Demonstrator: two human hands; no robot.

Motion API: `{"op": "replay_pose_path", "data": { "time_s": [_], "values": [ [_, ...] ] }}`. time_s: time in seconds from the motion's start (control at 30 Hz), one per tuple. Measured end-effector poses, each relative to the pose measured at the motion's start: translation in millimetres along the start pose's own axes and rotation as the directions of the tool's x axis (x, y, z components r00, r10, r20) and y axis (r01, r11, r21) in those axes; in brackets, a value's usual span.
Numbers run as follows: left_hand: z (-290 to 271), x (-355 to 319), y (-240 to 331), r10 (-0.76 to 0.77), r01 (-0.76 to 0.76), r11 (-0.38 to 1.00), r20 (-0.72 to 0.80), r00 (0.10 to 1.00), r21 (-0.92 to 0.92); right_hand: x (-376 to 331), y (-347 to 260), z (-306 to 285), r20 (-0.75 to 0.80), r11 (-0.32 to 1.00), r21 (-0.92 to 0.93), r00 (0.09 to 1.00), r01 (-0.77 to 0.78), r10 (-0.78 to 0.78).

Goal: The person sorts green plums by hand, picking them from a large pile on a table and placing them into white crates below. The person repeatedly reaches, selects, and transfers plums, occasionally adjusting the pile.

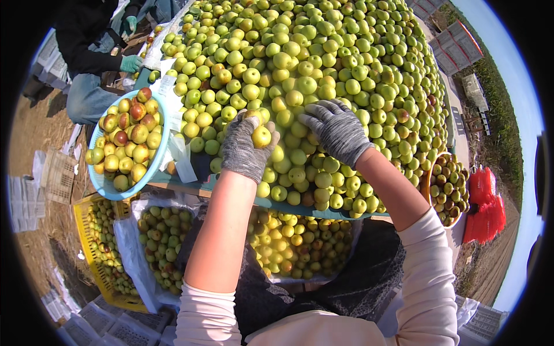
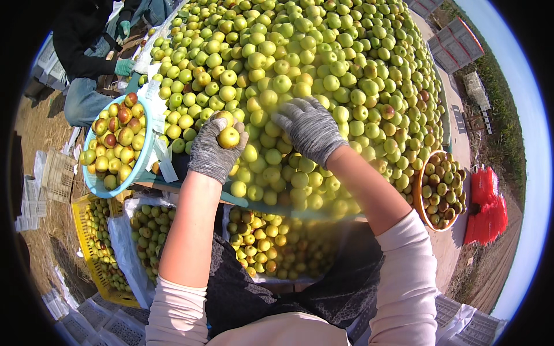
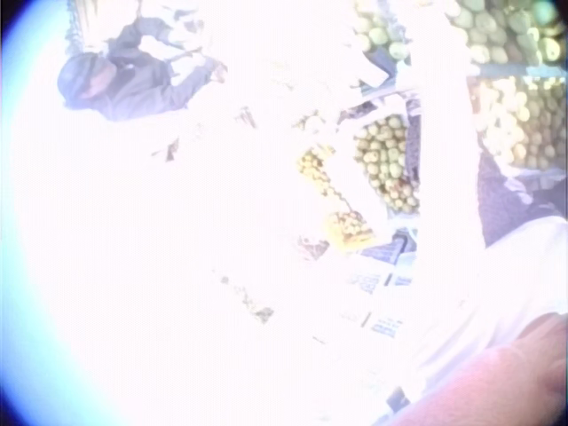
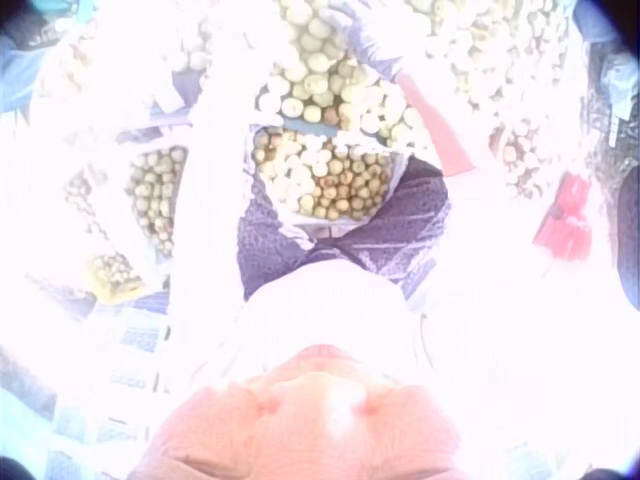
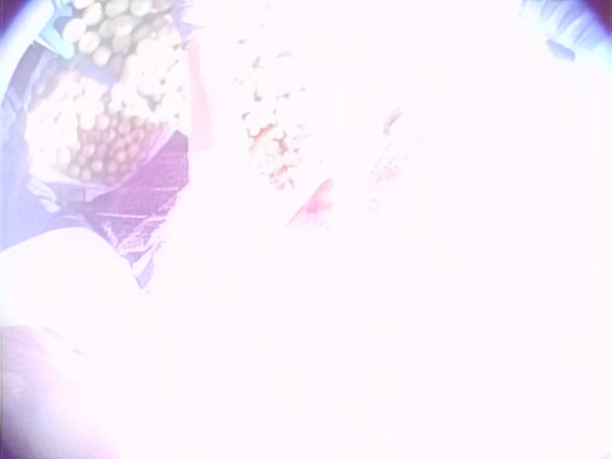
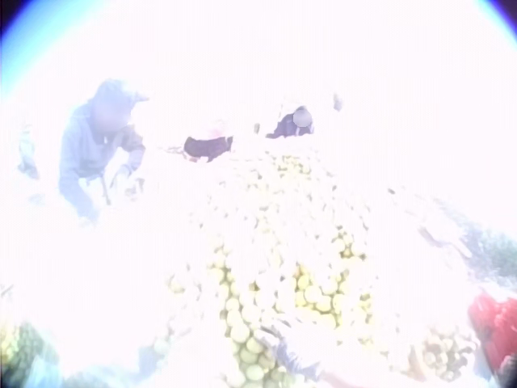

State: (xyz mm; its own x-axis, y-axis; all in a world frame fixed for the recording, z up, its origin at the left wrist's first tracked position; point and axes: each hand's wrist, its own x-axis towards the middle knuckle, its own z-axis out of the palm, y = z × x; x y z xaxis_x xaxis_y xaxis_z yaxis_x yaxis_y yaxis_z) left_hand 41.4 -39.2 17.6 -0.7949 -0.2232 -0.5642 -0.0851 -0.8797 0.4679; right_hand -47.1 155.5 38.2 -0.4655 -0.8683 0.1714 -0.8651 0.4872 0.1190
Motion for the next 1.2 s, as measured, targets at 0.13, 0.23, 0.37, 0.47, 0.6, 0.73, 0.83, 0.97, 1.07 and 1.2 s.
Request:
{"op": "replay_pose_path", "data": {
  "time_s": [0.13,0.23,0.37,0.47,0.6,0.73,0.83,0.97,1.07,1.2],
  "values": [
    [1,2,3,0.049,-0.048,0.998,-0.019,0.999,0.035,7,17,3,0.021,0.999,0.019,0.998,0.051,-0.052],
    [6,5,6,0.071,-0.071,0.997,-0.022,0.997,0.028,3,32,0,-0.081,0.994,0.05,0.991,-0.099,0.102],
    [16,5,8,0.072,-0.071,0.997,-0.06,0.996,0.007,-1,57,-16,-0.258,0.907,-0.164,0.905,-0.387,0.339],
    [22,5,8,0.161,-0.163,0.986,-0.094,0.983,-0.024,3,50,-28,-0.284,0.829,-0.224,0.848,-0.513,0.448],
    [23,8,11,0.335,-0.342,0.937,-0.095,0.938,-0.073,24,-14,-19,-0.188,0.971,0.237,0.978,-0.042,0.088],
    [25,14,17,0.14,-0.142,0.973,-0.024,0.99,-0.184,49,-58,-7,-0.284,0.818,0.574,0.932,-0.021,0.224],
    [31,5,18,0.004,0.002,0.994,0.056,0.998,-0.111,58,-59,-9,-0.331,0.758,0.653,0.9,0.001,0.284],
    [41,-6,20,-0.122,0.158,0.979,0.244,0.962,-0.13,56,-49,-16,-0.22,0.815,0.572,0.939,-0.096,0.265],
    [37,-15,16,-0.119,0.109,0.993,0.332,0.936,0.047,42,-46,-21,-0.327,0.811,0.582,0.896,-0.059,0.3],
    [19,-24,11,0.085,-0.213,0.886,0.308,0.948,0.412,-10,-63,-35,0.012,0.187,0.967,0.766,-0.172,0.643]
  ]
}}
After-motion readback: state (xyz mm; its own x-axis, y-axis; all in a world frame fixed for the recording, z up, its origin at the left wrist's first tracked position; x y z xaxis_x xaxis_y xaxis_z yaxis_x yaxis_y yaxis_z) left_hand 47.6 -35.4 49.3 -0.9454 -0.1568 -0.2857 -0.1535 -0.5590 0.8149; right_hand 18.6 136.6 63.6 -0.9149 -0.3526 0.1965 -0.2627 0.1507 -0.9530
